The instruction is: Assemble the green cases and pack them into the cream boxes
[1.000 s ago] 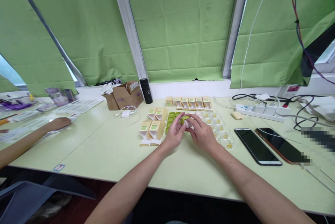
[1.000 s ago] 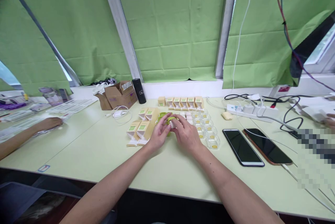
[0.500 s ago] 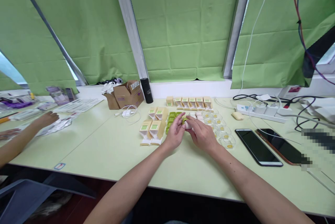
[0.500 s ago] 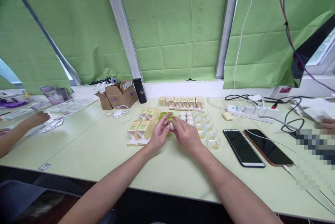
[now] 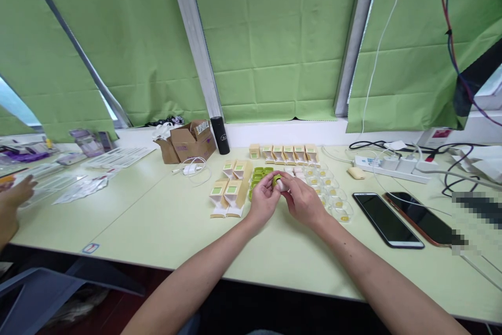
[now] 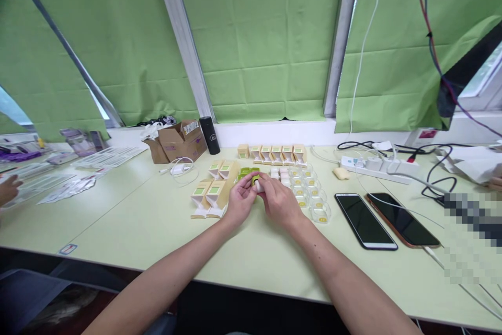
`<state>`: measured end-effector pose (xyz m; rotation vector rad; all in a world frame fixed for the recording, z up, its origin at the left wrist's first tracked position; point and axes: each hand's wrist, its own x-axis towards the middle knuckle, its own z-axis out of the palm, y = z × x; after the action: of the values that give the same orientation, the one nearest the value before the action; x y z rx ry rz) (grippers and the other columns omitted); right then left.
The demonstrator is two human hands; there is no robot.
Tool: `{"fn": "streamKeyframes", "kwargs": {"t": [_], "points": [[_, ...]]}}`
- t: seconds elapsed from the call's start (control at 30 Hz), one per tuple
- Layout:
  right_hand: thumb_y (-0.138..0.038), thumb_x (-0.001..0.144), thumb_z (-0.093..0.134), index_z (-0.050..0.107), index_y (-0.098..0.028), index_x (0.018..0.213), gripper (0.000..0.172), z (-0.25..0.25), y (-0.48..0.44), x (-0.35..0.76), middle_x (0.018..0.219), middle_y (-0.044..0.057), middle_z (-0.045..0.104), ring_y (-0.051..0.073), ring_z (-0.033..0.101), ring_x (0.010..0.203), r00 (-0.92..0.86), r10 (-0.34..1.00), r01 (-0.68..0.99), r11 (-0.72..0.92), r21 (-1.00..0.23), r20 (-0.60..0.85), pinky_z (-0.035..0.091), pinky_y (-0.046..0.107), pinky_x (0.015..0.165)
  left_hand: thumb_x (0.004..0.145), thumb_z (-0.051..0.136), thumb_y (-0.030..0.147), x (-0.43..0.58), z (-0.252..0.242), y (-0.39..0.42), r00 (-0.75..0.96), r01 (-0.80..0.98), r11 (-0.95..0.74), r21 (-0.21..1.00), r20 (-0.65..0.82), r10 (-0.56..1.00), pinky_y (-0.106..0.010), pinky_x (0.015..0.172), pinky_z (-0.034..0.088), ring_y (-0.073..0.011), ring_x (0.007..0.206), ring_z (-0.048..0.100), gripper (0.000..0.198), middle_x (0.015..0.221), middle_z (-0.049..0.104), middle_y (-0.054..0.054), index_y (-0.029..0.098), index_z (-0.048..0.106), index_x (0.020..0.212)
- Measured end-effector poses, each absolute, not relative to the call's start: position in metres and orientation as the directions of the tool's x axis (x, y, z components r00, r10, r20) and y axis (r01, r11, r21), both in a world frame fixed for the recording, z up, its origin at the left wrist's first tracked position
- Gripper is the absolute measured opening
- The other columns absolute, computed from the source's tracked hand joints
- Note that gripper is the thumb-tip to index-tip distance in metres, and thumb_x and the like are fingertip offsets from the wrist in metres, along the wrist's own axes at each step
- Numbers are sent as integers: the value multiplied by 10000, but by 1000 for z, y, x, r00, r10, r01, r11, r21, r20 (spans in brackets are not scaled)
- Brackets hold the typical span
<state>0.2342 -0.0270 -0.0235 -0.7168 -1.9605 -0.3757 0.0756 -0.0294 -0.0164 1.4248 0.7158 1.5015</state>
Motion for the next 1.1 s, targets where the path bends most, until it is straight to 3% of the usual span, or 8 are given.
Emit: {"fn": "streamKeyframes", "kwargs": {"t": [0.3,0.47,0.57,0.73,0.9,1.1], "points": [[-128,1068,455,496,-180,1441,379,-25,-26,233,1387,223,701,290,751,1110,-347,306,619,785,-28,887,662,424,834,913,790,369,78,-20,-27,80,-226,-417,880,443,893,-431,1155,529,-276,1293,678,484,1363,714,-170,168,648,1329],[-158,1073,477,479,-193,1486,415,-27,-26,234,1397,212,699,301,745,1137,-338,309,617,786,-39,889,669,446,857,948,748,442,74,-18,-28,106,-203,-432,879,458,882,-427,1113,555,-282,1268,684,468,1333,715,-167,173,644,1316],[-185,1071,504,477,-216,1513,444,-28,-25,237,1385,194,707,307,732,1179,-319,332,607,791,-78,888,670,471,904,959,729,507,71,-17,-31,176,-201,-427,882,461,870,-438,1126,548,-312,1330,651,533,1417,673,-176,180,631,1368],[-173,1057,506,478,-224,1532,479,-30,-25,239,1352,182,713,310,706,1222,-302,355,593,797,-118,885,665,485,938,863,843,531,72,-18,-30,239,-218,-406,887,452,859,-438,1154,524,-333,1370,629,719,1505,623,-195,180,601,1441],[-173,1039,545,477,-233,1530,499,-30,-25,237,1345,169,704,323,675,1253,-306,371,574,807,-141,876,646,518,968,839,859,552,71,-20,-25,207,-198,-357,913,395,895,-435,1117,546,-325,1323,656,715,1445,669,-198,163,643,1398],[-172,1045,543,498,-225,1505,465,-28,-25,238,1285,162,723,310,702,1137,-305,380,549,819,-164,873,646,504,920,827,865,567,70,-17,-25,214,-209,-336,918,378,901,-424,1112,547,-317,1297,670,721,1396,700,-189,152,660,1379]]}}
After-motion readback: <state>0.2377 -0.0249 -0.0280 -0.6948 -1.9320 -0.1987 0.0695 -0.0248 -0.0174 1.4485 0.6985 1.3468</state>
